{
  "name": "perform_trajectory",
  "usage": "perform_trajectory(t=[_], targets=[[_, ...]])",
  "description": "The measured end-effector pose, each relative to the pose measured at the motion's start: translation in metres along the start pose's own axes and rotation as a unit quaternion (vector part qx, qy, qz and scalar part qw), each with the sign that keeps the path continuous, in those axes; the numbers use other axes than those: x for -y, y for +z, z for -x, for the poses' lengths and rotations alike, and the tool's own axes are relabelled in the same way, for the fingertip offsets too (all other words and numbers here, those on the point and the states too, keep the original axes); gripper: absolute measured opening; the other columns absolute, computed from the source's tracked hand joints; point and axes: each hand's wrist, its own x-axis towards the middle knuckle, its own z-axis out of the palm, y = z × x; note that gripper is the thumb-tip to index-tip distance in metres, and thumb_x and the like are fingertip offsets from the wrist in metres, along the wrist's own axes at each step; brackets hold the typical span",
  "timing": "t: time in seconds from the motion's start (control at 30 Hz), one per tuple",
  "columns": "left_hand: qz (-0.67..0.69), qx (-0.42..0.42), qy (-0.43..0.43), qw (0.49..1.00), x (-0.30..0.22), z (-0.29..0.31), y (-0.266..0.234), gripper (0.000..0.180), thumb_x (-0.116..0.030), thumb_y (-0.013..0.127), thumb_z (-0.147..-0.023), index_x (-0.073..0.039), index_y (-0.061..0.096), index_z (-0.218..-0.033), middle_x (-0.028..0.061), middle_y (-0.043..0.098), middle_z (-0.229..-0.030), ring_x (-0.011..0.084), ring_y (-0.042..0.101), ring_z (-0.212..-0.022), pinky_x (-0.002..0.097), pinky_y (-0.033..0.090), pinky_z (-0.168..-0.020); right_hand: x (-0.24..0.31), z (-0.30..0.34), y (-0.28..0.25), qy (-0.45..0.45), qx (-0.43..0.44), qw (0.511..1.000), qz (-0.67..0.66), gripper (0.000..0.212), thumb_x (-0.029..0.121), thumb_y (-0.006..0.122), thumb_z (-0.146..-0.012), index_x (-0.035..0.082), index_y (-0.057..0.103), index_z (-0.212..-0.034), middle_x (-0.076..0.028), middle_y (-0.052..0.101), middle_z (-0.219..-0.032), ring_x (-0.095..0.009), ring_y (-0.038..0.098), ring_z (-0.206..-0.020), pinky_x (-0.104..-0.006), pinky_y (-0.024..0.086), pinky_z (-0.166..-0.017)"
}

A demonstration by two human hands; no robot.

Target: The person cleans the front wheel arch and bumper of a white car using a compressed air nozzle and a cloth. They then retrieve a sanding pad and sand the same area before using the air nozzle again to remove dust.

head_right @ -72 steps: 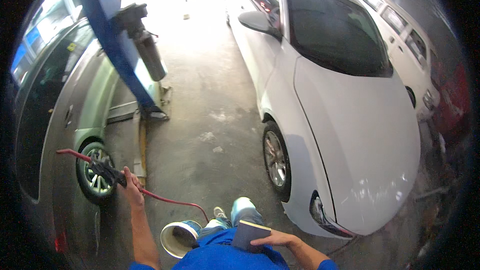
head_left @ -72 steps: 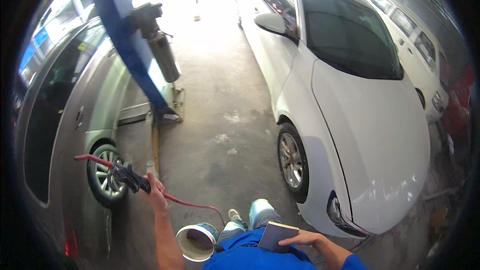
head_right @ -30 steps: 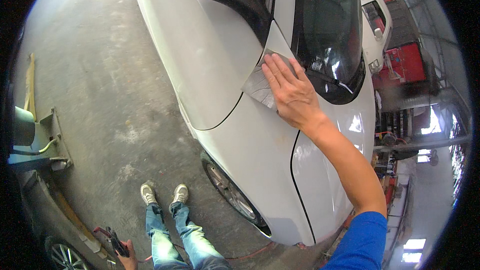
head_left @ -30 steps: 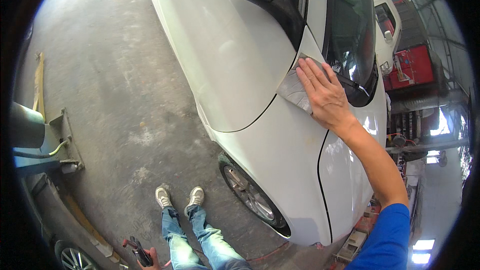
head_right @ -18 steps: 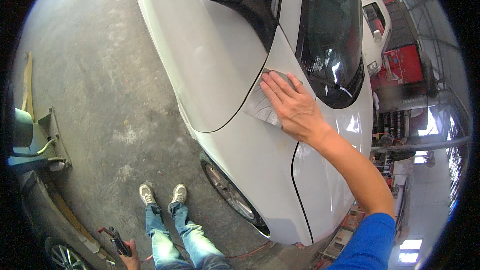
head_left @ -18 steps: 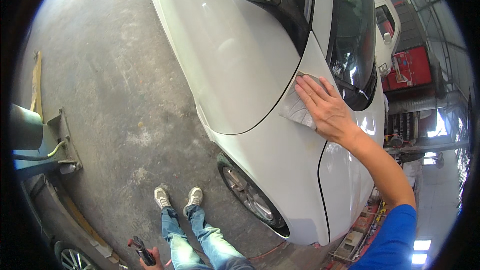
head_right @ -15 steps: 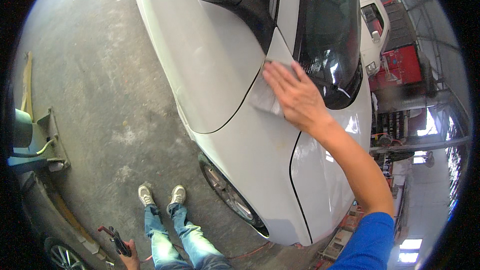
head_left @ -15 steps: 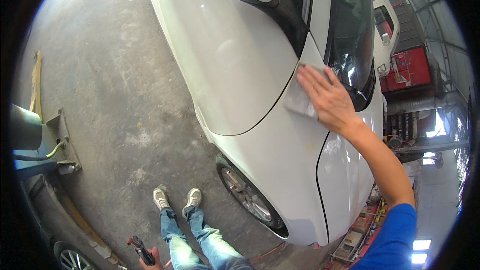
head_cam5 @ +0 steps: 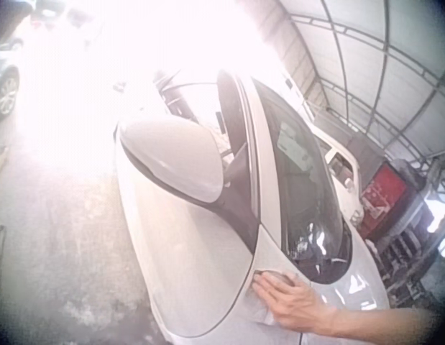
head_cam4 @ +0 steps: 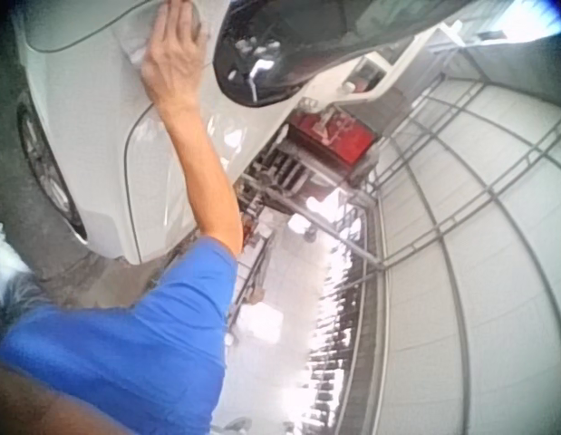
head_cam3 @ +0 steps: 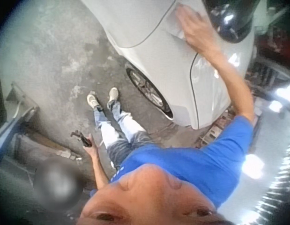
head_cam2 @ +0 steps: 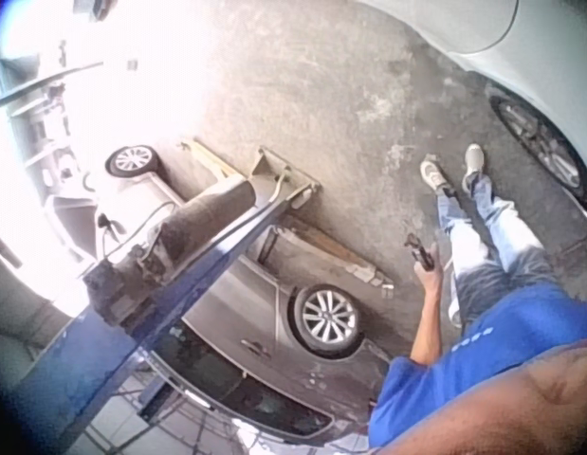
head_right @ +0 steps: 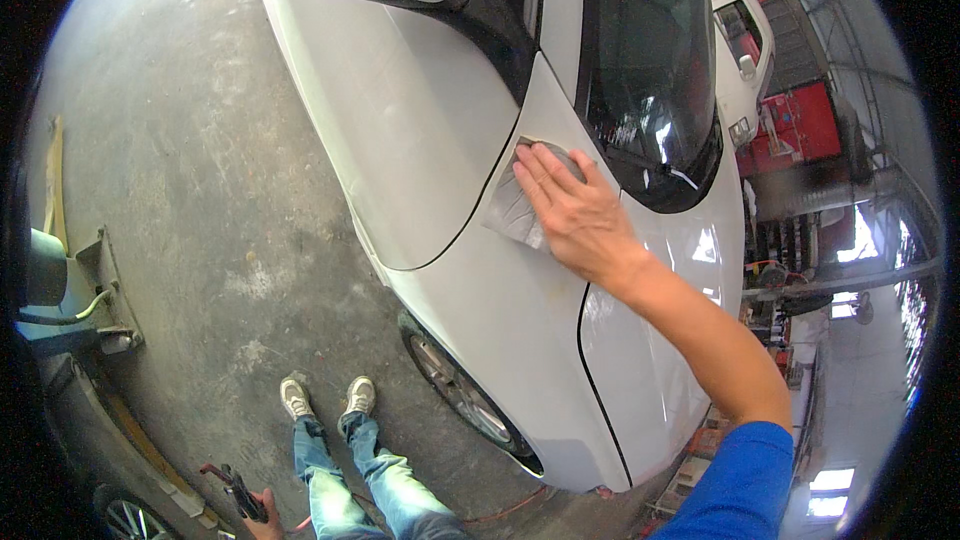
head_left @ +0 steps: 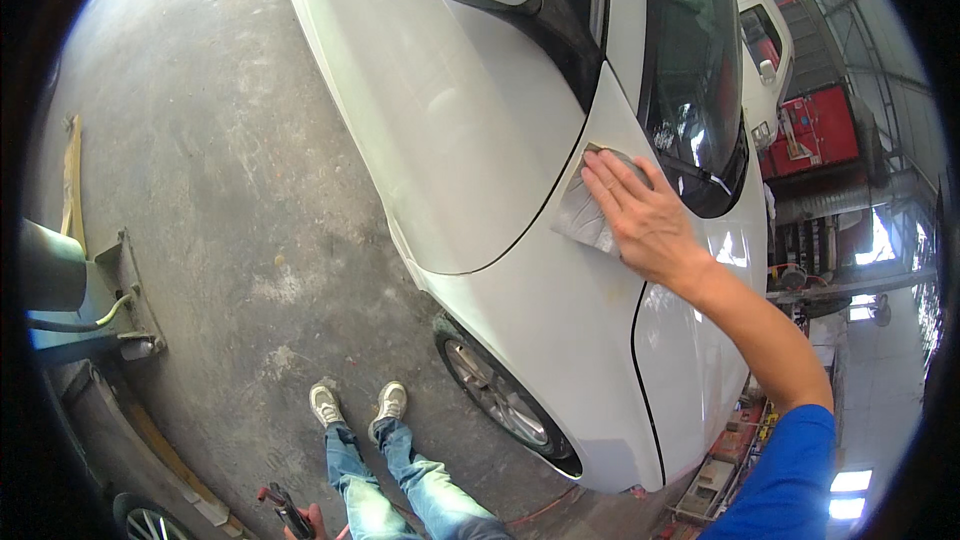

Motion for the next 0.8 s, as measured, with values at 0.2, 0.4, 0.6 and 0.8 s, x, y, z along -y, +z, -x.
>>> perform_trajectory(t=[0.2,0.4,0.6,0.8], targets=[[-0.005,0.0,-0.007,1.0,0.002,-0.001,0.001,0.037,-0.026,0.075,-0.095,-0.005,0.051,-0.075,-0.0032,0.042,-0.069,0.0103,0.039,-0.064,0.032,0.037,-0.057,-0.026,-0.019,-0.004,-0.007,-0.025,0.997,0.076,0.049,0.006,0.052,-0.087,-0.004,0.059,-0.134,-0.012,0.056,-0.145,-0.023,0.048,-0.137,-0.0428,0.035,-0.113],[0.011,-0.001,-0.003,1.0,0.015,-0.004,0.006,0.035,-0.025,0.075,-0.095,-0.005,0.054,-0.076,-0.0024,0.046,-0.07,0.0103,0.042,-0.065,0.0314,0.039,-0.059,-0.046,-0.045,-0.01,0.002,-0.02,0.991,0.134,0.048,0.006,0.052,-0.088,-0.005,0.058,-0.135,-0.012,0.056,-0.145,-0.022,0.046,-0.139,-0.0426,0.035,-0.112],[-0.012,0.009,-0.031,0.999,0.009,-0.001,0.008,0.037,-0.029,0.075,-0.095,-0.005,0.055,-0.076,-0.0025,0.046,-0.068,0.0105,0.042,-0.064,0.0319,0.039,-0.058,-0.05,-0.053,-0.013,0.009,-0.018,0.992,0.121,0.049,0.008,0.052,-0.089,-0.004,0.057,-0.136,-0.013,0.057,-0.144,-0.023,0.048,-0.135,-0.0419,0.033,-0.113],[-0.006,0.001,-0.019,1.0,0.01,-0.005,0.009,0.037,-0.031,0.074,-0.095,-0.006,0.055,-0.076,-0.002,0.047,-0.068,0.0112,0.043,-0.064,0.0327,0.039,-0.058,-0.053,-0.052,-0.016,-0.021,0.002,0.992,0.124,0.048,0.009,0.052,-0.089,-0.006,0.057,-0.135,-0.013,0.057,-0.142,-0.022,0.047,-0.135,-0.0416,0.034,-0.112]])
